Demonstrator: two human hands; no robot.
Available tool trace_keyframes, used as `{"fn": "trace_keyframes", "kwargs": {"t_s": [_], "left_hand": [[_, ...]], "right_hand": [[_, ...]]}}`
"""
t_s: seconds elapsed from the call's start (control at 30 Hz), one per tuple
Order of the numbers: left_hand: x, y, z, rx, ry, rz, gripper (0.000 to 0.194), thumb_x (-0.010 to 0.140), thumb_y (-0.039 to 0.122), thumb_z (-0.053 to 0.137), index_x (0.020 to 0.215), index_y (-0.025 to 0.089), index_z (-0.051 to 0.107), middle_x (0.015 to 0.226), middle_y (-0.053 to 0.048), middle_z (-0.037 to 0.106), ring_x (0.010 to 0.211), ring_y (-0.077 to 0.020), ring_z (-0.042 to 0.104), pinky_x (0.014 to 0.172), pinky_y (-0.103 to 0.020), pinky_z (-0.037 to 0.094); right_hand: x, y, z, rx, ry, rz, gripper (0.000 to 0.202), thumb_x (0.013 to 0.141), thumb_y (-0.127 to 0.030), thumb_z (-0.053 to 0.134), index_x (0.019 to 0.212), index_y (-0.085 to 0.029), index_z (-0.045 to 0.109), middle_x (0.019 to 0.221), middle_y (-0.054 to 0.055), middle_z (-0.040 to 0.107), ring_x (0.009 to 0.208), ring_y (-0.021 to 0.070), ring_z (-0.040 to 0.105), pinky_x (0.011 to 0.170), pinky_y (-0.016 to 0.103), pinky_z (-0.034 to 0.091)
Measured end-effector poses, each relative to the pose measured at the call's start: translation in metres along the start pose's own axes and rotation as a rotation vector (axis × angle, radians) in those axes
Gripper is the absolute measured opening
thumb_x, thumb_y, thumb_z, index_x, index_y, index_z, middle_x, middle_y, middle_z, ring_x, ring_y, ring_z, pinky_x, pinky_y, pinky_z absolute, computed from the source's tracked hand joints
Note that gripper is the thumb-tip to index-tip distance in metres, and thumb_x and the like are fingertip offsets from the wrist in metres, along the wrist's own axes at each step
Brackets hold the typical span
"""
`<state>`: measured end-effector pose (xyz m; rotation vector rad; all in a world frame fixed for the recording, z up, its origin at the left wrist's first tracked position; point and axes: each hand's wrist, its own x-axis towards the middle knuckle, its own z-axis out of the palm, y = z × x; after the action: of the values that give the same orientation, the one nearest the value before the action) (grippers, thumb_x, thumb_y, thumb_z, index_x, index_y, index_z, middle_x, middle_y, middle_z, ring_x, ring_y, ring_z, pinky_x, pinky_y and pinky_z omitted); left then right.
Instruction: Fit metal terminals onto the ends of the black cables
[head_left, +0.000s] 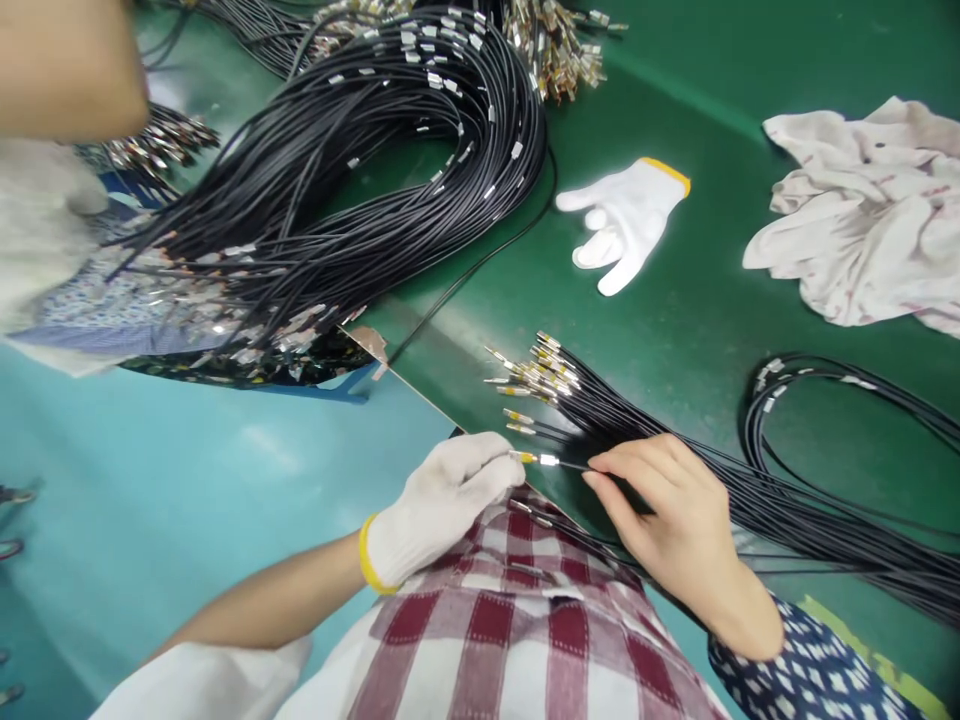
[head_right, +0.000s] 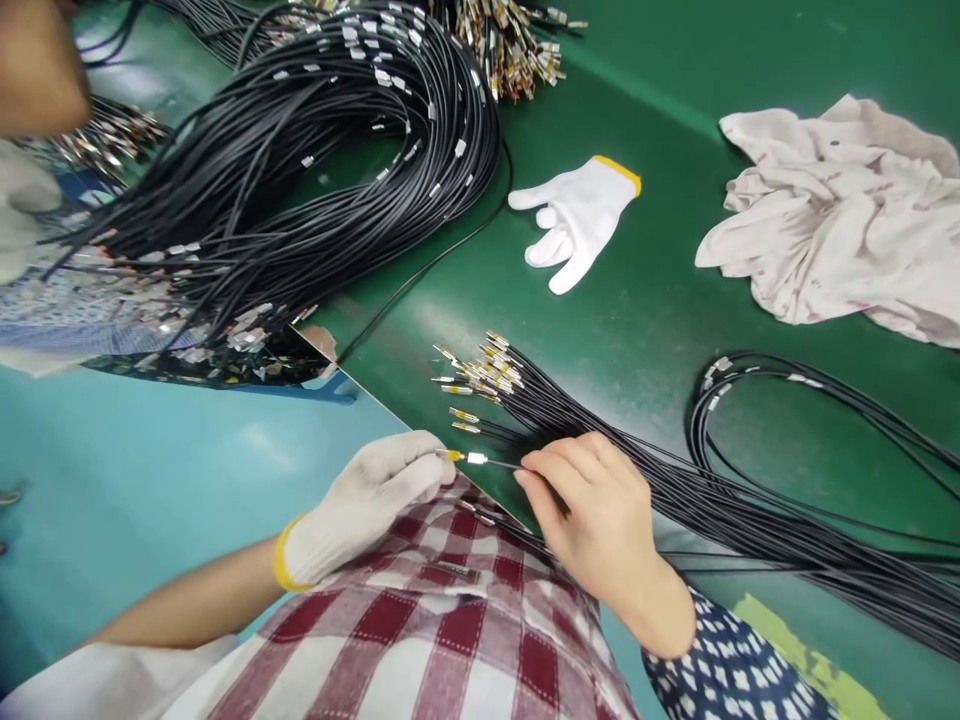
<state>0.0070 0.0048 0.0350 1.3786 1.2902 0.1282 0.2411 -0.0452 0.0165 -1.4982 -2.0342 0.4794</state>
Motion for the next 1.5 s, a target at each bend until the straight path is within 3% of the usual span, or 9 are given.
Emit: {"fn": "trace_keyframes", "kwargs": {"t_s": [0.23,0.5,0.87,0.97,1.07,1.13,1.3,1.37,1.5], "left_hand": [[-0.005,0.000,-0.002,-0.001,-0.077,0.102,0.027,0.093,0.027,0.045,0.067,0.020,0.049,0.069,0.004,0.049,0.070,-0.0127,0.045,0.070,-0.026,0.036],[-0.008,-0.007,-0.001,-0.053,-0.093,0.137,0.027,0.093,0.018,0.042,0.070,0.020,0.055,0.071,0.005,0.056,0.068,-0.0110,0.047,0.068,-0.023,0.037],[-0.009,-0.015,0.000,0.141,-0.074,0.281,0.025,0.099,0.023,0.044,0.082,0.020,0.062,0.080,0.003,0.062,0.077,-0.0121,0.054,0.077,-0.023,0.040],[-0.011,-0.017,0.002,0.189,-0.054,0.321,0.027,0.099,0.024,0.043,0.080,0.020,0.061,0.080,0.002,0.064,0.078,-0.0132,0.054,0.078,-0.024,0.040],[-0.011,-0.017,0.004,0.217,-0.060,0.327,0.030,0.097,0.024,0.043,0.073,0.019,0.060,0.075,0.001,0.063,0.073,-0.0139,0.052,0.073,-0.025,0.040],[-0.010,-0.016,0.005,0.221,-0.072,0.331,0.031,0.097,0.025,0.043,0.071,0.019,0.059,0.072,0.001,0.063,0.070,-0.0142,0.052,0.071,-0.026,0.039],[-0.009,-0.012,0.005,0.173,-0.067,0.300,0.029,0.096,0.025,0.043,0.071,0.019,0.058,0.074,0.000,0.063,0.072,-0.0145,0.052,0.074,-0.027,0.039],[-0.009,-0.009,0.005,0.136,-0.072,0.290,0.029,0.095,0.026,0.045,0.070,0.019,0.056,0.072,0.001,0.061,0.072,-0.0141,0.051,0.074,-0.027,0.038],[-0.009,-0.008,0.006,-0.148,-0.194,0.103,0.025,0.092,0.026,0.048,0.069,0.018,0.054,0.065,0.003,0.052,0.065,-0.0114,0.047,0.065,-0.024,0.037]], "right_hand": [[0.014,-0.016,0.003,0.350,-0.256,0.128,0.018,0.101,-0.024,0.054,0.101,-0.021,0.072,0.089,0.006,0.073,0.083,0.0205,0.060,0.076,0.036,0.045],[0.021,-0.020,0.000,0.433,-0.402,0.171,0.019,0.101,-0.030,0.057,0.092,-0.023,0.072,0.085,0.003,0.073,0.079,0.0184,0.062,0.077,0.034,0.044],[0.013,-0.038,0.001,0.277,-0.197,0.133,0.007,0.095,-0.021,0.063,0.092,-0.021,0.069,0.082,0.002,0.075,0.069,0.0176,0.066,0.074,0.035,0.043],[0.018,-0.038,-0.001,0.373,-0.355,0.261,0.015,0.097,-0.025,0.058,0.086,-0.021,0.068,0.077,0.001,0.075,0.065,0.0174,0.066,0.069,0.033,0.047],[0.024,-0.034,-0.003,0.713,-0.658,0.499,0.024,0.100,-0.031,0.053,0.081,-0.021,0.063,0.070,0.001,0.075,0.061,0.0162,0.068,0.060,0.027,0.051],[0.024,-0.034,-0.003,0.843,-0.747,0.561,0.025,0.101,-0.032,0.050,0.081,-0.021,0.061,0.069,0.001,0.076,0.059,0.0157,0.068,0.057,0.025,0.052],[0.008,-0.041,0.002,0.360,-0.351,0.215,0.017,0.098,-0.024,0.054,0.087,-0.020,0.065,0.070,0.002,0.072,0.059,0.0172,0.062,0.066,0.033,0.045],[0.004,-0.044,0.004,0.355,-0.346,0.191,0.016,0.098,-0.022,0.054,0.086,-0.020,0.064,0.069,0.000,0.071,0.059,0.0162,0.061,0.066,0.032,0.044],[0.003,-0.043,0.007,0.591,-0.457,0.379,0.021,0.101,-0.027,0.052,0.083,-0.021,0.060,0.065,-0.003,0.069,0.057,0.0131,0.061,0.062,0.026,0.045]]}}
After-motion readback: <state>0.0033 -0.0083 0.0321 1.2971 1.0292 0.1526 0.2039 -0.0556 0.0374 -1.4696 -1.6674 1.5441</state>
